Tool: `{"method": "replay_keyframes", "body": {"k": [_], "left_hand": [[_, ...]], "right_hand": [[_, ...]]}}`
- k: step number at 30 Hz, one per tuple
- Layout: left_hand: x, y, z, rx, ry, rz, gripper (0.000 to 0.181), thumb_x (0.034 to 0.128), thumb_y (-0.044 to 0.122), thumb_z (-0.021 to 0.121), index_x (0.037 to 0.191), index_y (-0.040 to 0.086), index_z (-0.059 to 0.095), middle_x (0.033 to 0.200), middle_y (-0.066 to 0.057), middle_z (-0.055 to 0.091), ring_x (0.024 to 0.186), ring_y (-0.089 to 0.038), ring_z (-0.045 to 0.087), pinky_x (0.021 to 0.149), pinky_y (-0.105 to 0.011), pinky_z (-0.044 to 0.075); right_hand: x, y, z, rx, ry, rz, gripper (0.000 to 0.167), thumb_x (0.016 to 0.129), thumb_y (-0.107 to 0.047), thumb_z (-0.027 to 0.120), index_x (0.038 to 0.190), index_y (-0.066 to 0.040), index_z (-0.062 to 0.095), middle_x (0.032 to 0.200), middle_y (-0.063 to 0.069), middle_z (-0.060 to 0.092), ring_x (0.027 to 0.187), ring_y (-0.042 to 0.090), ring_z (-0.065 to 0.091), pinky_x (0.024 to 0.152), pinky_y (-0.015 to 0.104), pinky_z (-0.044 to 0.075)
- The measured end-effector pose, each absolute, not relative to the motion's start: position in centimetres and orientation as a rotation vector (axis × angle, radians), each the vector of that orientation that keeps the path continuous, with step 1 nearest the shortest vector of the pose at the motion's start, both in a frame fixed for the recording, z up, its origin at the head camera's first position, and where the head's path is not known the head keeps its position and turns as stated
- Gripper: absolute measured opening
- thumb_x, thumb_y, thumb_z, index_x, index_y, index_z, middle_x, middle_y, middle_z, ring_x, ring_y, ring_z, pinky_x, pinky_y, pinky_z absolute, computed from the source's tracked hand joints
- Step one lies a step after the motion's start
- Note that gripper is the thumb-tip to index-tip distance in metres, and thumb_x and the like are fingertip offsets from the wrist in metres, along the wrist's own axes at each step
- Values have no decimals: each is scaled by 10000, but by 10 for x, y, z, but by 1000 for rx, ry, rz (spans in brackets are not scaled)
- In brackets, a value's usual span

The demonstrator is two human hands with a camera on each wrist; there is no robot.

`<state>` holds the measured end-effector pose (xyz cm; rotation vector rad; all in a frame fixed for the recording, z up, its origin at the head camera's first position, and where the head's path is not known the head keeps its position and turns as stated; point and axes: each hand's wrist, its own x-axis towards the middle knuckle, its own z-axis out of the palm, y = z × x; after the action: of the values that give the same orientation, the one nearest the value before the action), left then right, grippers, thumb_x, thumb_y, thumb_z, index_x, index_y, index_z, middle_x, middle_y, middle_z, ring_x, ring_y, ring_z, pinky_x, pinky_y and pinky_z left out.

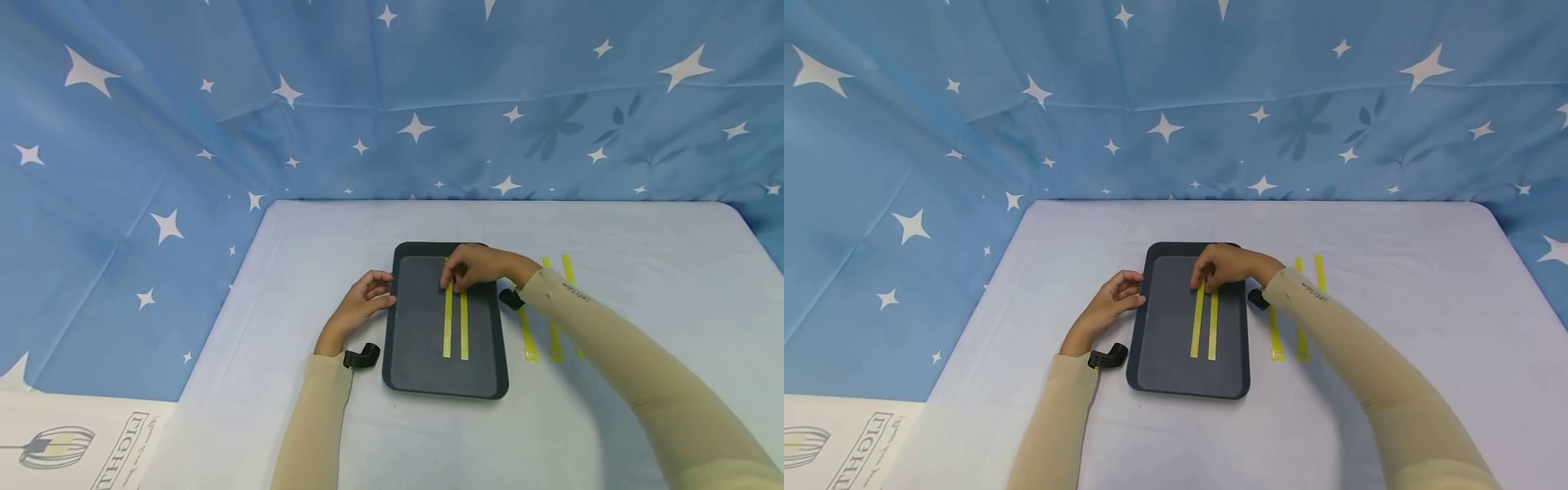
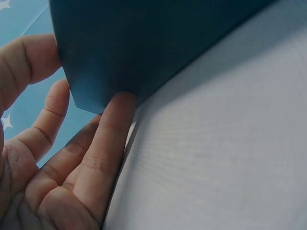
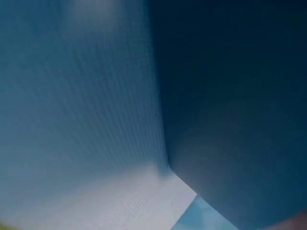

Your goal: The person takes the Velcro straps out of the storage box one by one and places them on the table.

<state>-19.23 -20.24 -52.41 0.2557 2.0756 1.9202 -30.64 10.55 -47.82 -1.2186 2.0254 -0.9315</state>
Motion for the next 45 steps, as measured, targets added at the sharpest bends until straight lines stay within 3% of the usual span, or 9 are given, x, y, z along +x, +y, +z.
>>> {"method": "replay_keyframes", "body": {"k": [14, 19, 24, 31, 36, 40, 45], "left_hand": [[-193, -204, -526, 268, 2047, 1938, 468, 1014, -38, 629, 1448, -106, 470, 1534, -293, 491, 1345, -300, 566, 990, -264, 550], [-193, -203, -525, 279, 2038, 1947, 469, 1019, -52, 618, 1456, -114, 460, 1535, -301, 483, 1328, -281, 571, 987, -257, 552], [-193, -203, -523, 283, 2043, 1941, 473, 1019, -46, 619, 1459, -112, 459, 1538, -300, 485, 1333, -282, 571, 991, -261, 551], [-192, -203, -523, 265, 2053, 1928, 465, 1022, -31, 629, 1454, -97, 469, 1535, -286, 496, 1352, -317, 564, 989, -268, 548], [-192, -202, -524, 259, 2076, 1917, 469, 1019, -26, 641, 1451, -98, 475, 1536, -295, 498, 1379, -372, 547, 985, -267, 543], [-192, -202, -525, 264, 2096, 1904, 471, 1021, -16, 647, 1456, -94, 483, 1543, -292, 500, 1382, -383, 545, 991, -278, 543], [-192, -202, -524, 266, 2098, 1908, 473, 1019, -7, 655, 1452, -96, 485, 1535, -298, 507, 1379, -377, 548, 995, -279, 541]], "right_hand": [[-308, 94, -484, -1271, 2080, -893, 124, 923, 80, 799, 982, -29, 809, 982, 66, 773, 712, 150, 570, 683, 328, 521], [-305, 93, -483, -1247, 2093, -893, 161, 931, 110, 770, 954, -48, 792, 961, 24, 756, 759, 150, 617, 707, 335, 543], [-302, 96, -484, -1230, 2105, -950, 142, 956, 114, 740, 984, -18, 785, 1007, 65, 748, 868, 198, 703, 736, 339, 581], [-300, 105, -474, -1205, 2107, -1172, 180, 1001, 79, 700, 1153, 63, 795, 1083, 150, 718, 877, 226, 637, 751, 304, 543], [-297, 115, -468, -1151, 2113, -1281, 164, 1037, 65, 661, 1142, 56, 786, 1094, 157, 703, 896, 289, 650, 782, 339, 564], [-292, 123, -463, -1093, 2108, -1370, 132, 1045, 62, 650, 1125, 109, 744, 1070, 154, 700, 895, 347, 651, 793, 361, 573], [-286, 135, -459, -969, 2105, -1514, 143, 1065, 23, 637, 1129, 138, 691, 1028, 130, 703, 904, 276, 680, 855, 391, 606]]}}
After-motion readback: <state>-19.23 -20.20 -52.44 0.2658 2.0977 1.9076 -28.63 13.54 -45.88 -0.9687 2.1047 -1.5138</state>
